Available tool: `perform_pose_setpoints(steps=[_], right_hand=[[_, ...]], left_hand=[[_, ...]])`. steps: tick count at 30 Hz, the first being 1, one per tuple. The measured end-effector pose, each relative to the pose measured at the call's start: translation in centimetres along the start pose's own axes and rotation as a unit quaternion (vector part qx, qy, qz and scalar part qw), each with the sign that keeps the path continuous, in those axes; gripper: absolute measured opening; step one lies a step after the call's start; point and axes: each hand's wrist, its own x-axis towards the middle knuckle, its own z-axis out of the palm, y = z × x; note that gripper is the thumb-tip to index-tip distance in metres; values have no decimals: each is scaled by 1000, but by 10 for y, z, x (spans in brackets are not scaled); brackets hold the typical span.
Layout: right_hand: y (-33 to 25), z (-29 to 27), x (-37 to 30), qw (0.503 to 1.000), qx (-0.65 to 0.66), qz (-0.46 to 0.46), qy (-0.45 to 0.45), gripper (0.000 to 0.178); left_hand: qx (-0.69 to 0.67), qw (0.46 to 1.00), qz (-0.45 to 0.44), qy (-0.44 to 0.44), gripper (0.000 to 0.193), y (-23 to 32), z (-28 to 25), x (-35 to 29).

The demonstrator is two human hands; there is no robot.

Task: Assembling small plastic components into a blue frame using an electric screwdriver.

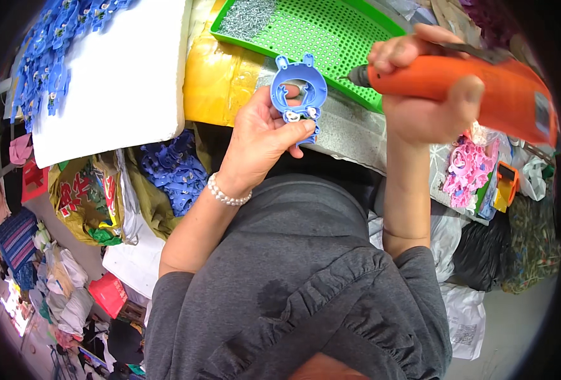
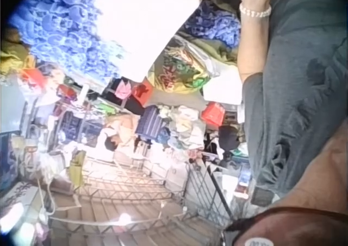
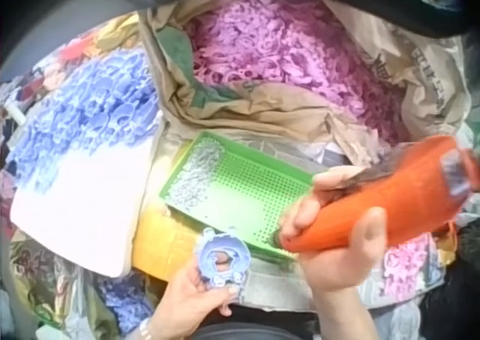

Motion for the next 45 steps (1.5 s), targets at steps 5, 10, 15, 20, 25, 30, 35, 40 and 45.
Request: perform_pose_setpoints(steps=[5,10,15,20,25,30,35,40,45], right_hand=[[-34,20,0,993,7,-2,-114,82],[-28,30,-4,975,15,4,-223,87],[-16,45,-10,977,17,10,-214,87],[-18,52,-19,985,-62,67,-145,81],[-11,53,-20,985,-5,34,-169,79],[0,48,-34,994,40,28,-103,78],[5,51,-37,995,23,21,-96,68],[10,50,-34,992,91,41,-82,70],[-18,36,-33,992,87,55,-74,81]], left_hand=[[25,1000,7,-2,41,2,6,2],[32,999,7,12,37,0,2,1],[25,1000,18,0,38,0,2,2],[24,1000,20,-2,38,1,2,2],[19,999,25,8,37,0,3,3],[34,999,23,12,29,-6,7,3],[-4,998,30,50,24,-9,11,3],[0,996,78,48,26,-11,6,1],[39,991,125,37,29,-17,6,-2]])
